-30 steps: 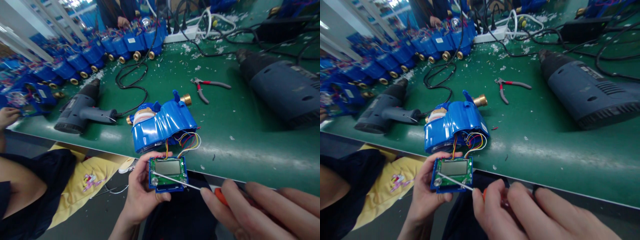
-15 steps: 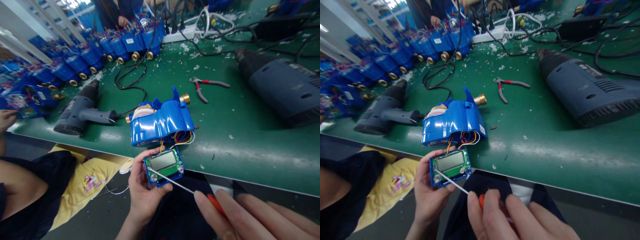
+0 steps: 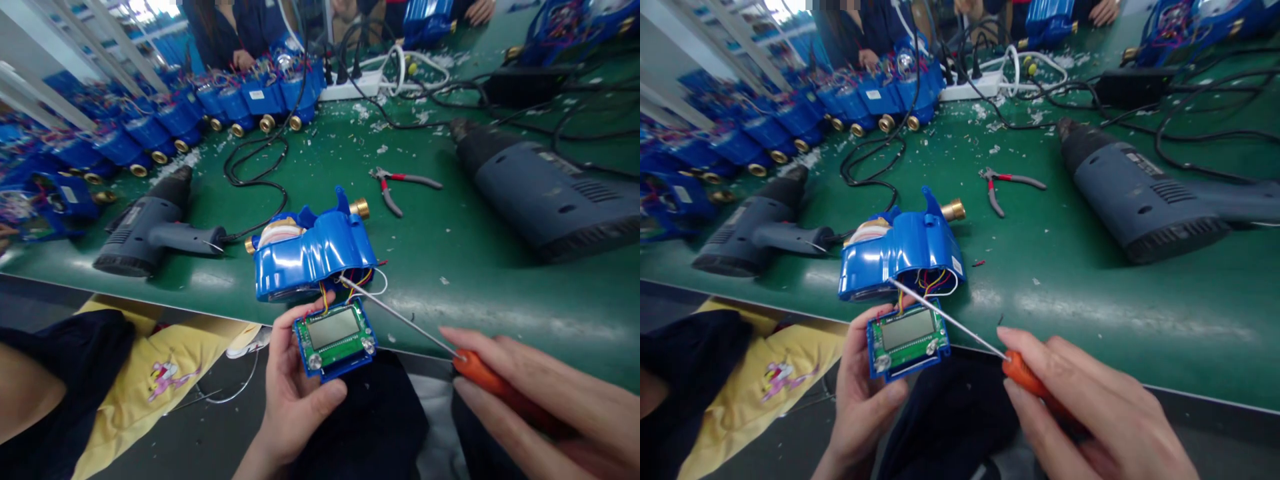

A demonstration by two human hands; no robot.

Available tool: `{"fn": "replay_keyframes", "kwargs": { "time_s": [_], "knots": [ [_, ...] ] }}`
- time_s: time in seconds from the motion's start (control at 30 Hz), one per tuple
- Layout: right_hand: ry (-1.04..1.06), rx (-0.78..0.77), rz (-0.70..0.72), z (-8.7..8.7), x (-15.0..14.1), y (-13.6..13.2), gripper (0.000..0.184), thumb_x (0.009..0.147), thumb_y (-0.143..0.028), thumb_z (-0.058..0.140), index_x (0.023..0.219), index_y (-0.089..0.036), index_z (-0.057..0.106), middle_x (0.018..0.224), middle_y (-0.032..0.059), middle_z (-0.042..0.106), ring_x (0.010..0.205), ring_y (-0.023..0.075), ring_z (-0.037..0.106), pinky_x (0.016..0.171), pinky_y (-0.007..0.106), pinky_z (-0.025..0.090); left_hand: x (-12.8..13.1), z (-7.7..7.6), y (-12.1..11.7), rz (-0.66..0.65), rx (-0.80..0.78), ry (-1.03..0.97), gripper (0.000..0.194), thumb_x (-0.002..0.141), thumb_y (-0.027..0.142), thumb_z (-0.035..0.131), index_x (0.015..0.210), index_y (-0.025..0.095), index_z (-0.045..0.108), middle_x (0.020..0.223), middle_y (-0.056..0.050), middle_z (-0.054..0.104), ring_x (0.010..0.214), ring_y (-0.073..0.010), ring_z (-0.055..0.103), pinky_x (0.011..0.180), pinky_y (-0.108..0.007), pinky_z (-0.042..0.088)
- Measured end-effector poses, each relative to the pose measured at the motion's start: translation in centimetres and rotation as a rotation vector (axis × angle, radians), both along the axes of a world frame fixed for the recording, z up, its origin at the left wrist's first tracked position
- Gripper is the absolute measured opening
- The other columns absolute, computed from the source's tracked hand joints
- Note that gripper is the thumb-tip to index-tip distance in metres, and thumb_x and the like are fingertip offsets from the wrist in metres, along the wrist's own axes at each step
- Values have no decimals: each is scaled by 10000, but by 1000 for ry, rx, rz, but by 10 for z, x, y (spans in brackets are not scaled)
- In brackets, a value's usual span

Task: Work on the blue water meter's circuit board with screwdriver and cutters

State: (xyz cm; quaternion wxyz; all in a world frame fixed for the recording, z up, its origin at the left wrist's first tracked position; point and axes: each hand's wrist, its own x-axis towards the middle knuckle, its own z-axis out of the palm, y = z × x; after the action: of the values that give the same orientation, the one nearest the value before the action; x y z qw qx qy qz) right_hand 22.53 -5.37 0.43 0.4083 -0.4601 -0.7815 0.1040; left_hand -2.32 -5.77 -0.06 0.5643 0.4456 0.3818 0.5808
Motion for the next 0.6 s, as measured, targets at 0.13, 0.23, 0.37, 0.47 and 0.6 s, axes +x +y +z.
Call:
{"fn": "replay_keyframes", "kwargs": {
  "time_s": [0.13,0.23,0.37,0.47,0.6],
  "knots": [
    [304,-386,17,-3,-16,5,222,975,-365,595,1009,-150,638,821,22,642,647,50,606,550,78,481,14,-2,3,-58,-48,-223,363,1030,375,523,1371,274,596,1497,-98,538,1309,-231,584,991,-260,548],
    [710,-826,104,-7,-37,10,539,1022,-588,440,805,-94,455,616,13,439,484,5,393,428,73,337,28,-4,8,-43,-39,-265,301,1053,337,466,1299,287,632,1448,-77,587,1252,-187,625,932,-198,553],
    [828,-1058,177,-11,-59,26,644,894,-741,528,895,-117,371,626,-26,422,425,-11,327,388,75,259,47,-10,18,52,-37,-246,194,970,176,630,1118,301,642,1264,4,694,1111,-89,683,968,-197,535],
    [842,-1074,165,-11,-62,40,602,822,-677,584,926,-130,355,714,-27,435,485,12,400,406,110,366,52,-16,22,139,-17,-256,192,910,126,701,1003,258,596,1011,48,733,898,-51,712,902,-197,571],
    [837,-1036,67,-3,-61,46,433,776,-512,527,890,-131,355,765,-19,389,571,12,423,500,119,441,51,-21,15,183,-119,-180,448,853,193,781,1240,295,577,1243,-43,697,1056,-172,721,836,-210,609]
  ]
}}
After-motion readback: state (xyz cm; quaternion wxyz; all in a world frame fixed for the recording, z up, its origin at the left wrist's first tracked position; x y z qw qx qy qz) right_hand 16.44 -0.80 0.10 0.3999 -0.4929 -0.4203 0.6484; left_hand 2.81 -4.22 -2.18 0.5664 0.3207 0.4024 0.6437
